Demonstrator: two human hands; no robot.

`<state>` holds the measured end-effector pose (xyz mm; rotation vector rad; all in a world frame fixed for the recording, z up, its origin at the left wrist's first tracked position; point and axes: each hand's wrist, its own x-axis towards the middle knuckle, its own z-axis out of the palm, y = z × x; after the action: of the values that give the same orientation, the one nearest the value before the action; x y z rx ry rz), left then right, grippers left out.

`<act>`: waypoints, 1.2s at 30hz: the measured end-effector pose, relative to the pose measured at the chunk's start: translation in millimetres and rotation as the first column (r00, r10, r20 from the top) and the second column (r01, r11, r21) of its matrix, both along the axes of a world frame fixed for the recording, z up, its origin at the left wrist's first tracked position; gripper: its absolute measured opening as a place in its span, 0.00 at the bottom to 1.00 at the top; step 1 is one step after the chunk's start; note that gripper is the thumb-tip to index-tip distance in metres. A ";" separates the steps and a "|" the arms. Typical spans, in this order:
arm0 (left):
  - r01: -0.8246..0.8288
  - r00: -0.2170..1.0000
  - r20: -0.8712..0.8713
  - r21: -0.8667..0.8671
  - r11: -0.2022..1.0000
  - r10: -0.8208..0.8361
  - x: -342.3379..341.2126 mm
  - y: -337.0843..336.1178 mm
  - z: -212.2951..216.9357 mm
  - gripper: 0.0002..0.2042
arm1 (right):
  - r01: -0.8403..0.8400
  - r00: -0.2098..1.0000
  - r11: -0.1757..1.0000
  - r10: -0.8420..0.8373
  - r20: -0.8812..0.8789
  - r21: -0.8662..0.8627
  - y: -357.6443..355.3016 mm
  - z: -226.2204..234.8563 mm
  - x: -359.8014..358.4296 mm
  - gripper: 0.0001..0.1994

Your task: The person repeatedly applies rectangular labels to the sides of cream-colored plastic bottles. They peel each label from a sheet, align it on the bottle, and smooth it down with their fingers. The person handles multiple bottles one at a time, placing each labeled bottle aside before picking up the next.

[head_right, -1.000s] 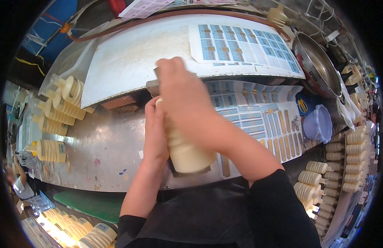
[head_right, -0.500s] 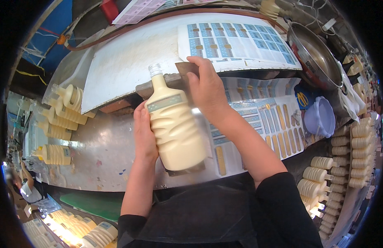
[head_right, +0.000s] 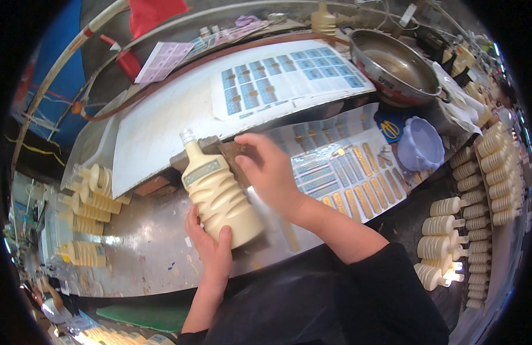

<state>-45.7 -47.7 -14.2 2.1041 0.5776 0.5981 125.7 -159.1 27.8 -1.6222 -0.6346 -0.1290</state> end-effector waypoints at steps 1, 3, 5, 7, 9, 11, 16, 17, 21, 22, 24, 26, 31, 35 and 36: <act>-0.002 1.000 0.025 0.008 1.000 0.002 -0.4 -2.3 -3.9 0.40 | -0.046 0.999 0.999 0.046 -0.023 -0.019 -6.8 -7.8 5.9 0.17; -0.008 0.998 0.069 0.007 1.000 0.008 0.9 -5.1 -9.9 0.41 | -0.052 0.979 0.998 0.055 -0.194 0.020 -17.4 -16.5 11.4 0.18; -0.018 0.994 0.105 -0.010 1.000 0.019 2.0 -4.5 -14.4 0.40 | -0.036 0.925 0.989 0.086 -0.370 0.141 -25.2 -18.5 15.2 0.18; -0.019 0.990 0.138 -0.043 0.999 0.025 0.9 -3.8 -18.7 0.40 | -0.023 0.850 0.983 0.114 -0.515 0.180 -37.1 -16.7 21.2 0.18; -0.025 0.986 0.165 -0.055 0.998 0.034 -0.3 -2.5 -24.2 0.39 | -0.026 0.769 0.977 0.153 -0.621 0.210 -46.8 -15.7 29.7 0.16; -0.040 0.981 0.186 -0.044 0.998 0.047 -2.9 -0.8 -29.3 0.39 | -0.050 0.693 0.971 0.203 -0.692 0.235 -51.4 -14.5 41.6 0.12; -0.003 0.990 0.140 -0.114 0.993 0.020 -2.3 -2.9 -21.5 0.39 | -0.129 0.679 0.970 0.237 -0.695 0.206 -68.3 -13.4 72.3 0.12; 0.003 0.992 0.128 -0.097 0.995 0.009 -4.1 -2.9 -21.3 0.39 | -0.252 0.584 0.939 0.341 -0.737 0.234 -78.9 -9.6 82.1 0.14; -0.010 0.990 0.143 -0.069 0.998 0.020 -1.2 -1.4 -24.8 0.39 | -0.277 0.693 0.961 0.199 -0.693 -0.001 -76.2 -2.7 85.6 0.18; -0.022 0.989 0.141 -0.089 0.996 0.035 -1.2 -1.8 -27.7 0.39 | -0.225 0.756 0.972 0.126 -0.643 -0.074 -76.5 -3.8 86.9 0.19; -0.025 0.990 0.136 -0.119 0.993 0.041 -1.9 -2.5 -31.1 0.40 | -0.135 0.914 0.952 0.013 -0.405 -0.275 -76.4 -16.1 93.7 0.17; -0.009 0.990 0.139 -0.131 0.991 0.028 -4.0 -1.4 -32.1 0.40 | 0.077 0.969 0.924 -0.159 -0.192 -0.374 -72.7 -12.9 95.2 0.14; 0.027 0.980 0.197 -0.210 0.977 0.015 -3.7 -3.2 -26.9 0.39 | 0.371 0.925 0.806 -0.278 0.258 -0.462 -72.4 4.9 128.5 0.16; 0.042 0.978 0.207 -0.203 0.978 0.001 -2.9 -2.8 -27.0 0.39 | 0.491 0.868 0.660 -0.312 0.386 -0.569 -71.1 2.2 178.9 0.16; 0.057 0.978 0.210 -0.216 0.975 -0.010 -0.1 -3.7 -25.8 0.39 | 0.509 0.860 0.598 -0.322 0.396 -0.619 -73.0 7.6 189.1 0.15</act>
<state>-45.8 -51.4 -40.0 1.8125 0.4659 0.6918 314.8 -232.0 35.4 -2.5441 -0.4889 -0.4943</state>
